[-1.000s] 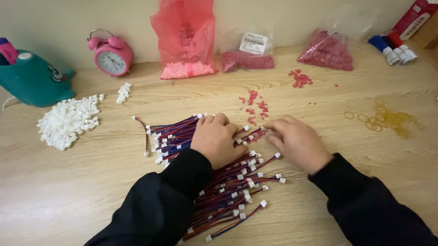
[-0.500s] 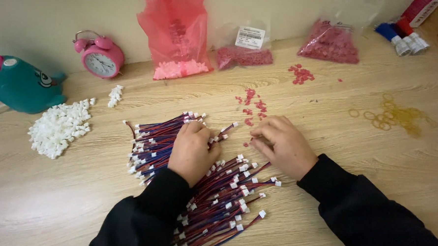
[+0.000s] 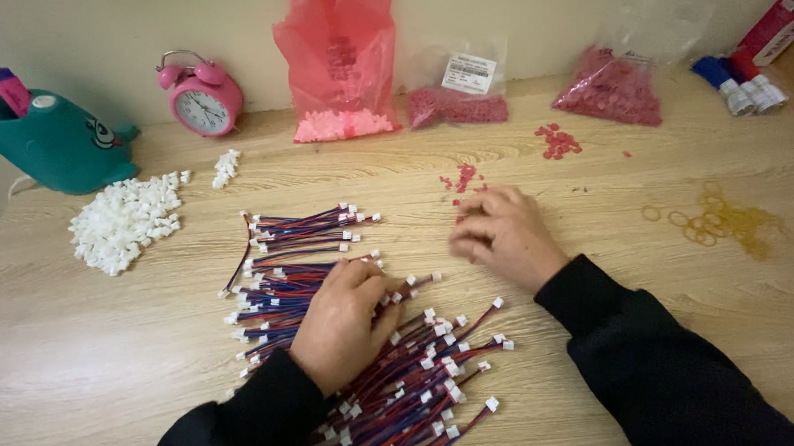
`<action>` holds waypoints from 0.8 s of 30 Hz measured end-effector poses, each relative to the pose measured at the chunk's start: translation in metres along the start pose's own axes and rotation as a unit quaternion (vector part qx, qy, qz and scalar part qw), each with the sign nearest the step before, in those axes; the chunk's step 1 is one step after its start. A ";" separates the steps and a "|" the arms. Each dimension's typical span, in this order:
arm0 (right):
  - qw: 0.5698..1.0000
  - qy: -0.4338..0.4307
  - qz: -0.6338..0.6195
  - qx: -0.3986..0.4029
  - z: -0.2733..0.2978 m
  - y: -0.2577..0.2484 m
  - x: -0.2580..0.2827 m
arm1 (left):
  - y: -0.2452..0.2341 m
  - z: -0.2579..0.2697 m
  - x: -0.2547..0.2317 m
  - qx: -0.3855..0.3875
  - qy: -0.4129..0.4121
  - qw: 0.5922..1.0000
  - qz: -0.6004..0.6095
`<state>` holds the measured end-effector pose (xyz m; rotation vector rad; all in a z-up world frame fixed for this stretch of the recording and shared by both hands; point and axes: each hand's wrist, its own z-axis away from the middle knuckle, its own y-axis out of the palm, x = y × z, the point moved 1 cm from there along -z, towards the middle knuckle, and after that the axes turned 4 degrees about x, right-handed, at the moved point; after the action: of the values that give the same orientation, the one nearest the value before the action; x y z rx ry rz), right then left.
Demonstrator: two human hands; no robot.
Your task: Assembling electrical wire connectors by inserting wire terminals into plastic housings.
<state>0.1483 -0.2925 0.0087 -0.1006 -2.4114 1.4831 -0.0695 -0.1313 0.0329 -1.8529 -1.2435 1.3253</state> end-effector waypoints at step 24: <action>0.993 -0.011 0.080 -0.092 -0.014 -0.013 0.029 | -0.066 0.020 0.067 0.029 -0.188 0.977 -0.101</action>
<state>0.1262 -0.2805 0.0326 -0.3257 -2.6068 1.3274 -0.1060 -0.0449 0.0514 -1.4308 -1.5183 1.6238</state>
